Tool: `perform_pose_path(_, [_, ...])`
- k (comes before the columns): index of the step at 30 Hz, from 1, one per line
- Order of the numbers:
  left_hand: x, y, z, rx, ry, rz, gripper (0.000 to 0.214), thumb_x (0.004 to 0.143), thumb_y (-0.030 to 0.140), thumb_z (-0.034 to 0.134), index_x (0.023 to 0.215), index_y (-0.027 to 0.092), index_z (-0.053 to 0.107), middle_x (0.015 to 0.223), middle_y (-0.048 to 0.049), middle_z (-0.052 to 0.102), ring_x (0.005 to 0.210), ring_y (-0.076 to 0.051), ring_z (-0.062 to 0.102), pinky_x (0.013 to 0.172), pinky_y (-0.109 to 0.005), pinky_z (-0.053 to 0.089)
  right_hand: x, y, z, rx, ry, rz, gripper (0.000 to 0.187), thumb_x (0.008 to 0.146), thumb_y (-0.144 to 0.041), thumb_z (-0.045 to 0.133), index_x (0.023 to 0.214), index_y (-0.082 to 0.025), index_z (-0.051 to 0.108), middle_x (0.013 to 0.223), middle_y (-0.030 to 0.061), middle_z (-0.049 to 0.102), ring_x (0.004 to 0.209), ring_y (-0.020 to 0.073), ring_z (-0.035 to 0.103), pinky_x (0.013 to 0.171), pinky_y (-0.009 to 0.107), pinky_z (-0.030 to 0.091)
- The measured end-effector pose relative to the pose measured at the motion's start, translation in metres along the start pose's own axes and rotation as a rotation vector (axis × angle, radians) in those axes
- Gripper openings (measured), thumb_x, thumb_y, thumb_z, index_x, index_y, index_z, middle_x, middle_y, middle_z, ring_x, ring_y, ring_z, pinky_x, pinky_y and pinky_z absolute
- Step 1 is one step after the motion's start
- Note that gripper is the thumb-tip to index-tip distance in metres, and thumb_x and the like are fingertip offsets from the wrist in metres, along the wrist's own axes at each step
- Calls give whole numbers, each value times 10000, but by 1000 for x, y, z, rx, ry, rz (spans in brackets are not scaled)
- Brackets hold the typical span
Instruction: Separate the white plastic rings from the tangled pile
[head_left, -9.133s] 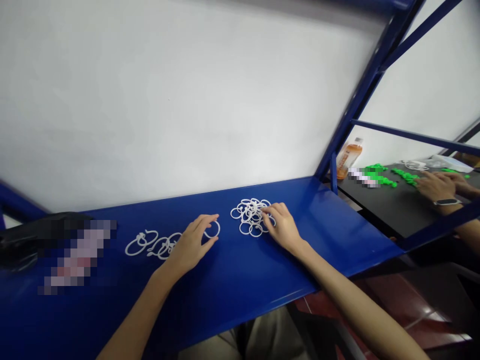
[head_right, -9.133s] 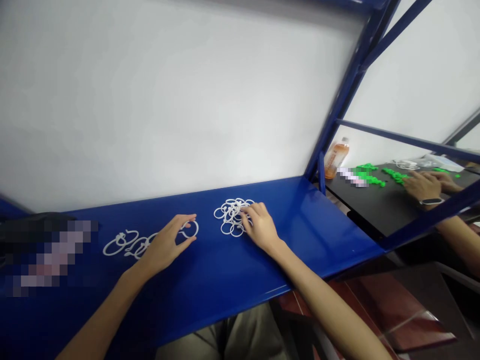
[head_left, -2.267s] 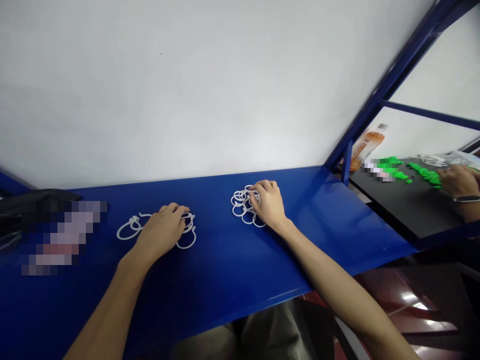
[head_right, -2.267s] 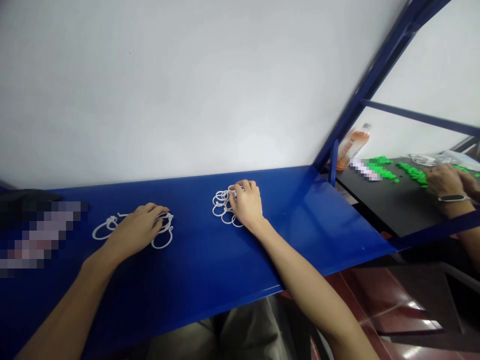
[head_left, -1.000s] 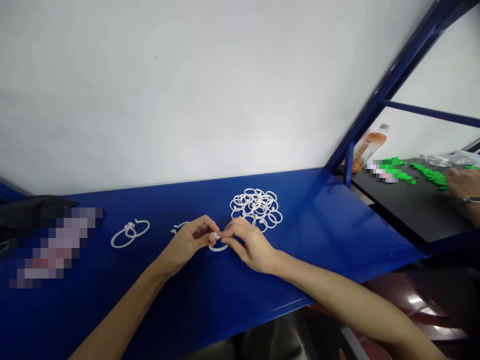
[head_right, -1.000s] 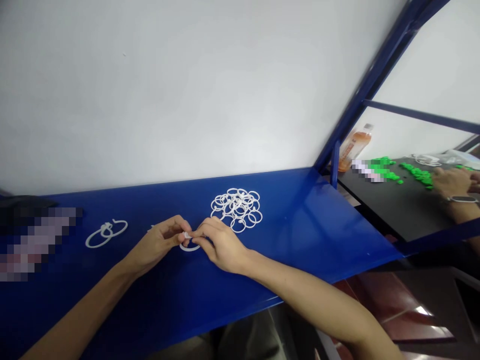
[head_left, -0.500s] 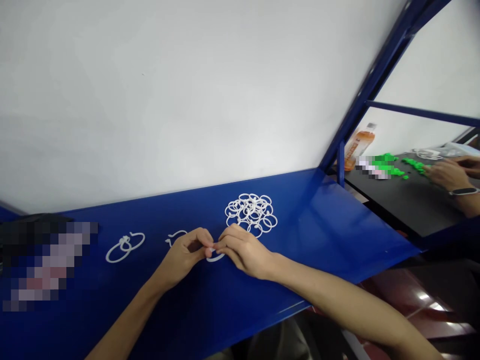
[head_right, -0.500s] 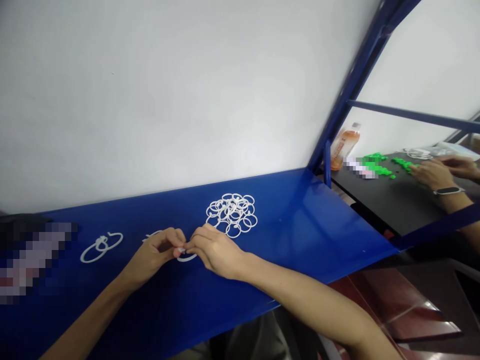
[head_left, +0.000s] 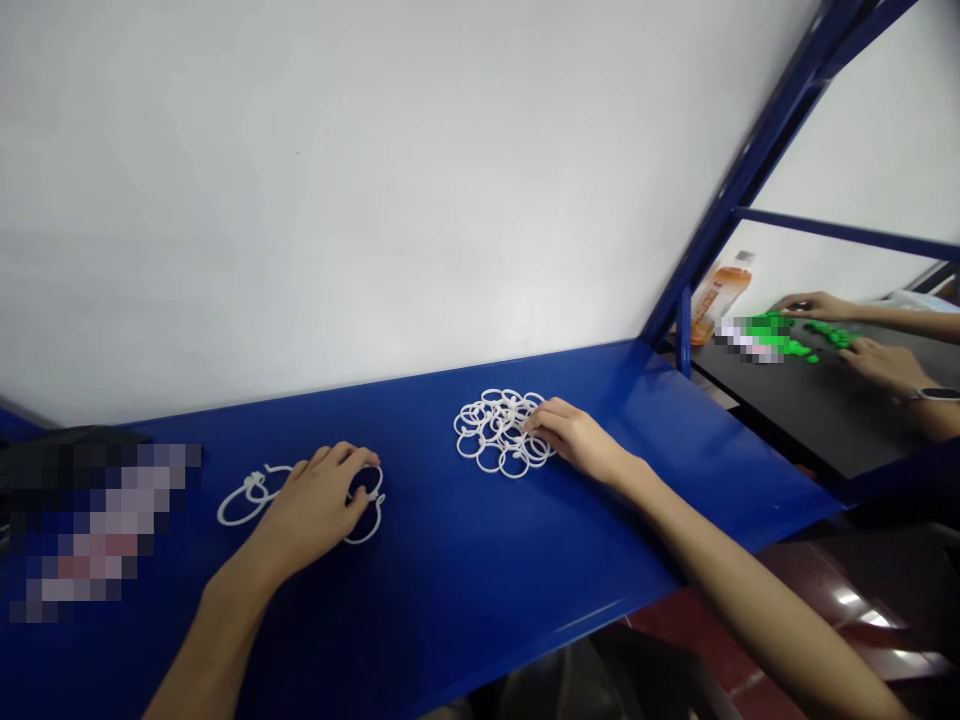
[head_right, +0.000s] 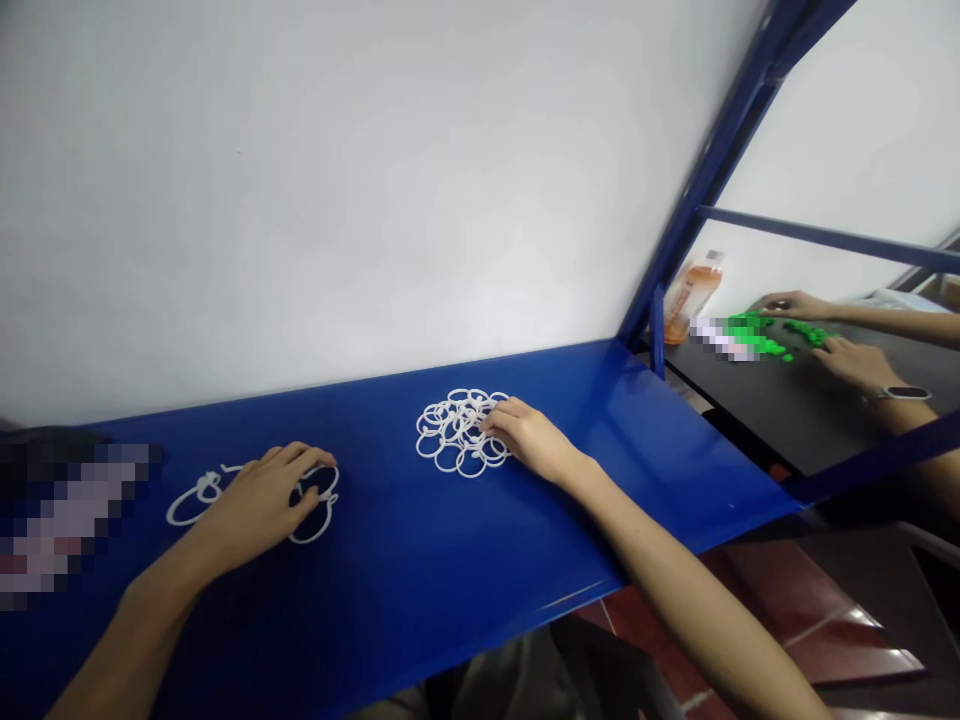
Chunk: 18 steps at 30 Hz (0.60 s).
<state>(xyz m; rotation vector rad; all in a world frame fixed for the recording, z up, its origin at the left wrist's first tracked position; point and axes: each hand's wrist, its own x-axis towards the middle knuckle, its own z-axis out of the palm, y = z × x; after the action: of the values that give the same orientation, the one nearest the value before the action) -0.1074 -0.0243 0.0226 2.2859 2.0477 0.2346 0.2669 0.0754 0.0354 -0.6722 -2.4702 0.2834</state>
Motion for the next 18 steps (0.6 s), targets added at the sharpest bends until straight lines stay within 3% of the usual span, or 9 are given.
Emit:
perform_pose_path(7, [7,-5,8,-87,4,-35,290,932,320,399,1046,234,652,1023,-77,670,988,-265,618,867,-422,449,-6,7,11,65,22,25,171,1008,-207,520,1021,-188,689,995,79,695,964,182,649,837,339,557])
perform_pose_path(10, [8,-5,4,-109,36,-41,266,927,353,409,925,235,647,999,-68,674,955,-263,618,845,-415,452,-7,7,12,47,59,47,155,1000,-221,541,1020,-193,692,993,77,697,960,183,652,848,342,560])
perform_pose_path(14, [7,-1,-3,-153,120,-74,249,923,412,441,905,236,617,982,-51,682,957,-252,619,822,-387,457,-8,4,11,30,86,59,156,1001,-216,533,1007,-190,687,989,81,699,949,186,647,845,343,557])
perform_pose_path(18, [6,8,-11,-217,169,-133,238,912,434,470,878,236,599,840,-19,682,792,-209,636,692,-326,450,-5,-1,10,12,123,38,157,1001,-212,528,990,-193,684,972,81,702,925,187,654,822,340,564])
